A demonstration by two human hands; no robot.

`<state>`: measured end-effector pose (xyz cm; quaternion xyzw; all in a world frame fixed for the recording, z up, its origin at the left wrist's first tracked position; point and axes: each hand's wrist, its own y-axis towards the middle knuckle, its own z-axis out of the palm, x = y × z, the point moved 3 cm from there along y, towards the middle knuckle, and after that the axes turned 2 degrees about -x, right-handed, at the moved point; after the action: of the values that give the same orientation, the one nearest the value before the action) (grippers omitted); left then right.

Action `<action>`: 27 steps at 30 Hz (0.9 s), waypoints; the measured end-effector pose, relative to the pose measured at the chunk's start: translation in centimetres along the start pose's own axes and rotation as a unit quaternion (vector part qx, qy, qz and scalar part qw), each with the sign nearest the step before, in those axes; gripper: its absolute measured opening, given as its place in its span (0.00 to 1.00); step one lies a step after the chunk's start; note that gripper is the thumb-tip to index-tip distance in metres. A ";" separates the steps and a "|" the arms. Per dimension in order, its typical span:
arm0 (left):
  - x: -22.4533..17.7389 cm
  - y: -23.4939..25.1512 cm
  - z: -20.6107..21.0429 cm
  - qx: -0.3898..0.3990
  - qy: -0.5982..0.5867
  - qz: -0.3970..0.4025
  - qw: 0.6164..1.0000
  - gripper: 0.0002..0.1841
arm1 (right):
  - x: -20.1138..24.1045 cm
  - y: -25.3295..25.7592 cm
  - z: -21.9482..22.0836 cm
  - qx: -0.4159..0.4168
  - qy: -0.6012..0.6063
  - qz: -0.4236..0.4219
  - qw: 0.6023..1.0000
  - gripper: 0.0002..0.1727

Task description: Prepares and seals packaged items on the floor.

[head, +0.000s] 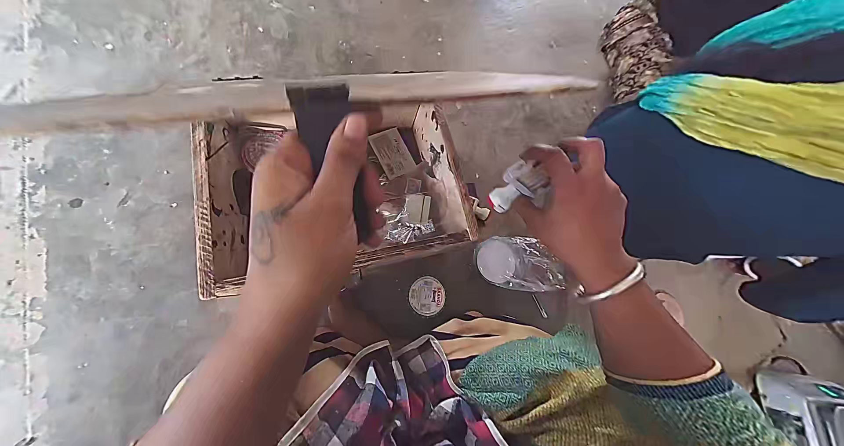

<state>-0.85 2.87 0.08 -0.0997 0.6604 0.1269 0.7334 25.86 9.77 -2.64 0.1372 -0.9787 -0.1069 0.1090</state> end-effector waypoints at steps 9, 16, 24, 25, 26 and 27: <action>7.3 -8.7 0.6 -0.098 -0.027 -0.305 0.947 0.11 | -9.7 -2.6 2.8 0.069 -0.004 0.181 0.981 0.35; 15.0 -12.1 -0.8 -0.103 0.031 -0.384 0.917 0.16 | -12.2 3.2 7.7 0.191 -0.039 0.173 0.965 0.37; 16.9 -11.2 -2.6 0.136 0.424 -0.388 0.807 0.28 | -12.4 3.9 16.0 0.411 -0.060 0.131 0.900 0.28; 15.8 -10.6 -2.7 0.199 0.500 -0.384 0.750 0.32 | -12.6 3.8 16.9 0.427 -0.061 0.128 0.893 0.28; 14.9 -10.1 -3.2 0.240 0.541 -0.371 0.715 0.33 | -12.9 3.6 17.8 0.445 -0.064 0.124 0.885 0.29; 13.9 -9.7 -4.1 0.255 0.557 -0.343 0.712 0.33 | -13.3 3.5 18.5 0.458 -0.062 0.118 0.879 0.29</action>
<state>-0.34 -6.84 -14.39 -0.1816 0.8768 -0.3851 0.2235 33.02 20.29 -21.85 0.0483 -0.9322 0.3583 -0.0148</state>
